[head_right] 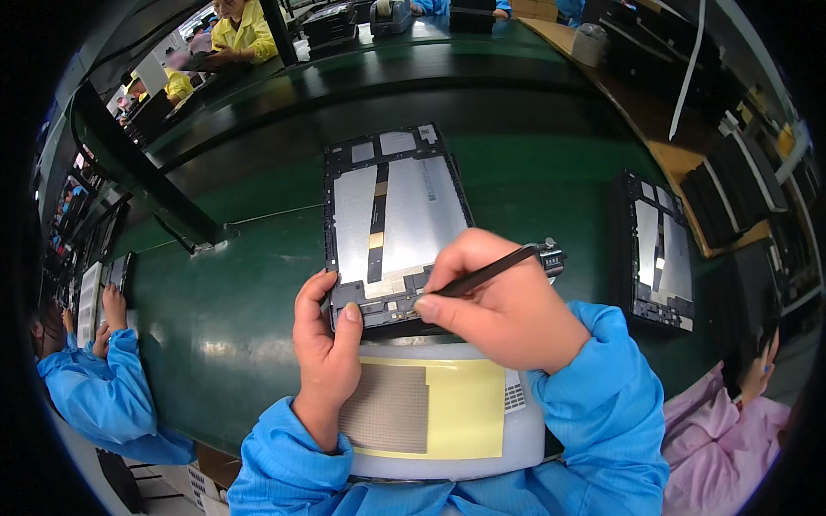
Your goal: The person assembles electronic device components on a green workbench, using tweezers to place small parts and a pen to mark a yellow notepad. They handle multiple device chassis, aligning and securing internal components while referencing the notepad.
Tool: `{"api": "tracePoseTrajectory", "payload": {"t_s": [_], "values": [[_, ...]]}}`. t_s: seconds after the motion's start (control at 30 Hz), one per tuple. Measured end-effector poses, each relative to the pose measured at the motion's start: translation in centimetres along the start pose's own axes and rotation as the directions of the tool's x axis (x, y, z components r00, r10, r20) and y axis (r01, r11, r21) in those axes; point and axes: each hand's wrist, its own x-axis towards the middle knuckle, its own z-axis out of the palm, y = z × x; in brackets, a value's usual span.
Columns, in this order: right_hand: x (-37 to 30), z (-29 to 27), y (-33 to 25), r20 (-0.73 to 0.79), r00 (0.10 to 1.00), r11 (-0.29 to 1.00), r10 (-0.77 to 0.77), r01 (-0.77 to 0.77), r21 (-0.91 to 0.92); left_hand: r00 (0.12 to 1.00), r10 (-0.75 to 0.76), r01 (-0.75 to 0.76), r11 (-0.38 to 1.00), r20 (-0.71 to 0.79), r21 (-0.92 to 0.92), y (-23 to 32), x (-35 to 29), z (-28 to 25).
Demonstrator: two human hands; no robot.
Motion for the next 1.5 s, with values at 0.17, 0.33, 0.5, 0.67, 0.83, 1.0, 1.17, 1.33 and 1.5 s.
{"api": "tracePoseTrajectory", "payload": {"t_s": [0.17, 0.33, 0.5, 0.67, 0.83, 1.0, 1.17, 1.33, 1.5], "values": [[0.6, 0.8, 0.1, 0.048, 0.997, 0.997, 0.055, -0.052, -0.064, 1.000, 0.016, -0.016, 1.000, 0.004, 0.013, -0.1, 0.0, 0.0], [1.0, 0.8, -0.2, 0.086, 0.996, 0.978, 0.013, 0.005, -0.210, 1.000, 0.013, -0.013, 1.000, -0.002, -0.019, -0.1, 0.0, 0.0], [1.0, 1.2, -0.2, 0.069, 0.992, 0.992, 0.102, -0.096, -0.084, 1.000, 0.010, -0.010, 1.000, -0.002, -0.008, 0.0, 0.0, 0.0], [1.1, 1.2, -0.4, 0.016, 0.985, 0.980, 0.171, -0.172, 0.098, 1.000, 0.013, -0.013, 1.000, -0.005, -0.015, 0.2, 0.1, 0.1], [1.5, 1.2, -0.6, 0.032, 0.981, 0.980, 0.192, -0.193, 0.047, 1.000, 0.010, -0.010, 1.000, -0.009, -0.017, 0.1, 0.1, 0.1], [1.5, 1.2, -0.7, 0.050, 0.977, 0.977, 0.209, -0.211, 0.035, 1.000, 0.016, -0.016, 1.000, 0.004, 0.014, 0.1, 0.1, 0.0], [1.3, 1.2, -0.3, 0.063, 0.987, 0.989, 0.145, -0.144, -0.028, 1.000, 0.013, -0.014, 1.000, 0.010, 0.023, 0.1, 0.1, -0.1], [0.9, 1.1, -0.1, 0.041, 0.989, 0.990, 0.143, -0.143, 0.016, 0.999, -0.036, 0.035, 0.998, -0.012, -0.056, 0.2, 0.0, 0.2], [0.7, 1.2, 0.4, 0.074, 0.997, 0.997, 0.027, -0.021, -0.074, 0.999, -0.043, 0.042, 0.997, -0.013, -0.067, 0.1, 0.0, 0.1]]}}
